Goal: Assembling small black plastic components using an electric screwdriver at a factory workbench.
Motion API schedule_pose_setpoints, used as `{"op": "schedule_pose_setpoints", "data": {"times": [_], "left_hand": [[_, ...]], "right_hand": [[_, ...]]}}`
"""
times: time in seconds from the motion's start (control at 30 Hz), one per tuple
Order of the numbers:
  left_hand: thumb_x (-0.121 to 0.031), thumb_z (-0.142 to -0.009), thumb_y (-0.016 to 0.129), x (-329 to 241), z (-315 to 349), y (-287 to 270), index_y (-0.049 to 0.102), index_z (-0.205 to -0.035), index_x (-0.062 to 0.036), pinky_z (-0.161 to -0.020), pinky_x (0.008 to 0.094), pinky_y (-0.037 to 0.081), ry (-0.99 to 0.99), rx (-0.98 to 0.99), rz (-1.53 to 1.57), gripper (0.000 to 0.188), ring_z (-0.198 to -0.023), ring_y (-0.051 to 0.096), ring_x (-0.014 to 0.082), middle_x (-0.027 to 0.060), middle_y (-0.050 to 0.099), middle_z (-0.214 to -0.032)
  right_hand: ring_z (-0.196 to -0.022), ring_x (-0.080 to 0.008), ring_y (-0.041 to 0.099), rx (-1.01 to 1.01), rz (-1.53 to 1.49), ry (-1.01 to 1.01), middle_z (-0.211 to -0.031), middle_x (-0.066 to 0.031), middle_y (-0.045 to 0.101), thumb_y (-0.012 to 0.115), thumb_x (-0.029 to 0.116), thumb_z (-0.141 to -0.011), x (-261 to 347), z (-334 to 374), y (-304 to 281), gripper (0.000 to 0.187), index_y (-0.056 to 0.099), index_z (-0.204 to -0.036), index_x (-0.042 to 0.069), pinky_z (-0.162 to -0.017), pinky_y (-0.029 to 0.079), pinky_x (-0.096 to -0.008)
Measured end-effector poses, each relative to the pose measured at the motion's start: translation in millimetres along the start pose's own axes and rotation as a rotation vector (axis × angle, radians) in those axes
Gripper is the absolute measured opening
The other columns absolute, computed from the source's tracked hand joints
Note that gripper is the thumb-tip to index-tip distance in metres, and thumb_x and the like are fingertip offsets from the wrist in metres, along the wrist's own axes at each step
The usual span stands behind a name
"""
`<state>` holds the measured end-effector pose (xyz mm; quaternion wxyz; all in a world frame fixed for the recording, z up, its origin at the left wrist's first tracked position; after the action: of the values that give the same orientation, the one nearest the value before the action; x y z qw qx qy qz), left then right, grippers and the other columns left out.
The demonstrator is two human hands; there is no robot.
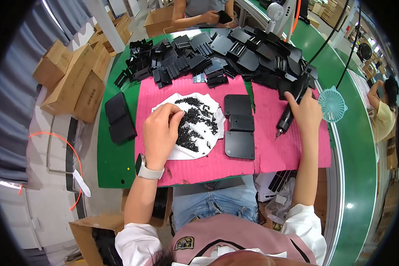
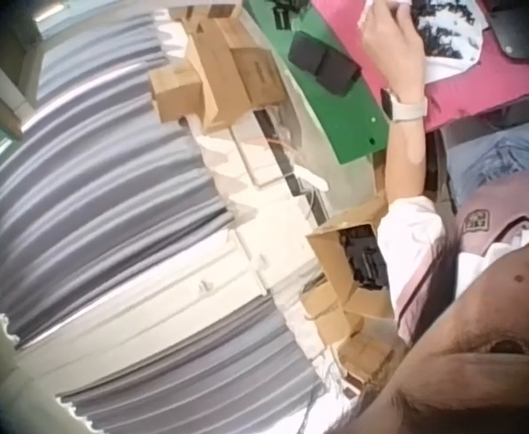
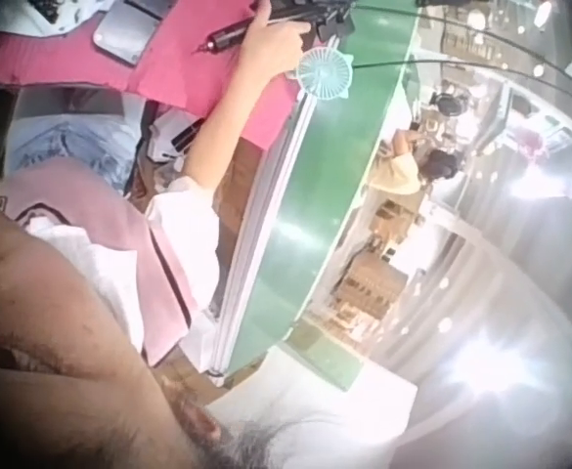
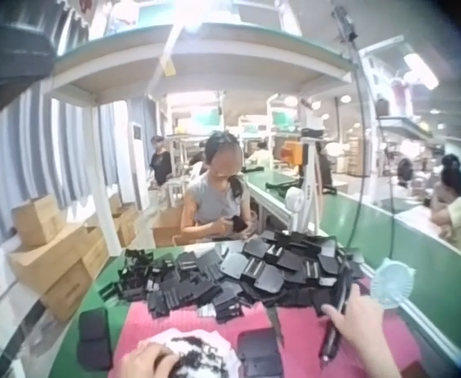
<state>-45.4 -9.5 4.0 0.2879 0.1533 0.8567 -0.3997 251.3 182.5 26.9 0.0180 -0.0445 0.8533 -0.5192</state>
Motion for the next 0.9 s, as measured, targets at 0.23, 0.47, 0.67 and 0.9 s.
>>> {"op": "schedule_pose_setpoints", "data": {"times": [0.23, 0.47, 0.67, 0.9], "left_hand": [[-0.002, -0.081, 0.064, -7.1, -1.3, 16.7, 0.061, -0.088, -0.0001, -0.069, 0.0234, 0.05, -0.134, 0.183, 0.599, 0.008, -0.072, 0.061, 0.0095, 0.0035, 0.065, -0.078], [-0.005, -0.088, 0.059, -47.3, -13.7, 28.9, 0.058, -0.102, 0.0022, -0.071, 0.0254, 0.051, -0.307, 0.497, 0.93, 0.015, -0.076, 0.063, 0.0128, 0.0073, 0.065, -0.084], [-0.009, -0.089, 0.06, -57.8, -7.1, 42.8, 0.06, -0.097, 0.0026, -0.071, 0.0273, 0.053, -0.395, 0.584, 1.181, 0.013, -0.076, 0.064, 0.015, 0.0099, 0.065, -0.088], [-0.004, -0.088, 0.061, -49.3, -4.6, 38.3, 0.061, -0.098, 0.0042, -0.071, 0.0255, 0.053, -0.441, 0.594, 1.104, 0.013, -0.081, 0.066, 0.0164, 0.0104, 0.066, -0.088]], "right_hand": [[-0.052, -0.0172, 0.054, 0.35, -1.02, 0.009, -0.063, -0.0065, 0.056, 0.061, 0.023, -0.073, -19.9, -28.6, 52.1, 0.055, 0.048, -0.117, -0.007, -0.052, 0.045, -0.0277], [-0.06, -0.0186, 0.051, 0.536, -2.152, -0.128, -0.074, -0.0098, 0.05, 0.05, 0.011, -0.071, 55.0, -5.4, -65.5, 0.056, 0.044, -0.125, -0.004, -0.062, 0.044, -0.0286], [-0.048, -0.0115, 0.043, 0.507, -2.535, -0.593, -0.065, -0.0021, 0.044, 0.054, 0.04, -0.088, 76.3, 13.1, -86.8, 0.063, 0.037, -0.133, -0.001, -0.059, 0.044, -0.0297], [-0.044, -0.0125, 0.042, 0.385, -2.673, -0.484, -0.06, -0.0007, 0.046, 0.047, 0.051, -0.09, 74.7, 15.6, -59.3, 0.052, 0.047, -0.116, 0.006, -0.055, 0.041, -0.0312]]}}
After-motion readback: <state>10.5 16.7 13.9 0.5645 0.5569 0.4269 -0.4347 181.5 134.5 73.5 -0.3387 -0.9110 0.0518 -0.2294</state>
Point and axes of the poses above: each hand's wrist, its own z-axis away from the middle knuckle, its own y-axis out of the palm, x = y × z, the point moved 1 cm from there along -z, towards the middle knuckle
